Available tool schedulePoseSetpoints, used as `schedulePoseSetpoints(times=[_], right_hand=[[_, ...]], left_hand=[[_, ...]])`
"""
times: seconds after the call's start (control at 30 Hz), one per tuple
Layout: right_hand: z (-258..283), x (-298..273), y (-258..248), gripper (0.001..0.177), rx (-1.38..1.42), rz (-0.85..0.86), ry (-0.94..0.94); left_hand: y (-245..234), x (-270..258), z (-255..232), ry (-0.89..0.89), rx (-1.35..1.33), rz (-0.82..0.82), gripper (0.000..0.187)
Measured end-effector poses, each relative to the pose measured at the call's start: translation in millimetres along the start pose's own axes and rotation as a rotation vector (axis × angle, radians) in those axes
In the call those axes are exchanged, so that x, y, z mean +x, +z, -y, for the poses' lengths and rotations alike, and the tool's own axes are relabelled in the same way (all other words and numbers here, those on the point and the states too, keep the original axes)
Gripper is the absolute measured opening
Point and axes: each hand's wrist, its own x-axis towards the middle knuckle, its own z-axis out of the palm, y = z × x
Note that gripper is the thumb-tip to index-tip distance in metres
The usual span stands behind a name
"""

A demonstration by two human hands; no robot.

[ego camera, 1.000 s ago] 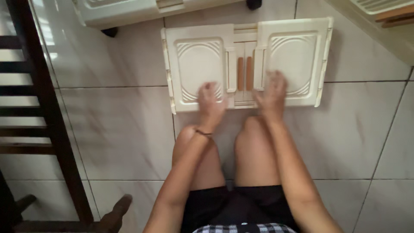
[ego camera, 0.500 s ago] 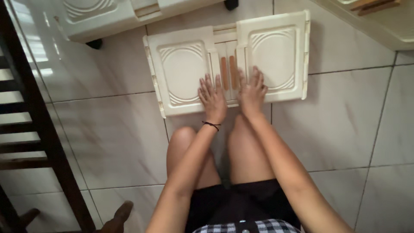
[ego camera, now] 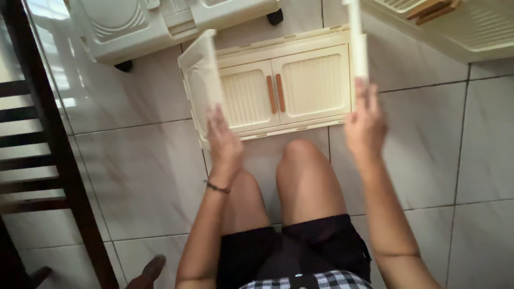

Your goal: The person assembles a beige plastic crate by unfolding its sides and securing the latches. They repeatedly open and close the crate, adjust the side panels, and stack it with another similar crate on the floor.

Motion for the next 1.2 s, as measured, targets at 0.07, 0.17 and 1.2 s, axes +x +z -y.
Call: schedulePoseSetpoints(times=[0.07, 0.17, 1.2], right_hand=[[-19, 1, -19, 0.079, 0.004, 0.019, 0.083], [-43, 3, -39, 0.074, -0.025, 0.031, 0.163], [-74, -6, -14, 0.028, -0.382, -0.111, -0.013]], left_hand=[[-17, -8, 6, 0.041, -0.024, -0.06, 0.077], [-36, -15, 14, 0.025, 0.038, -0.125, 0.075], [-38, -23, 46, 0.176, 0.632, -0.586, 0.03]])
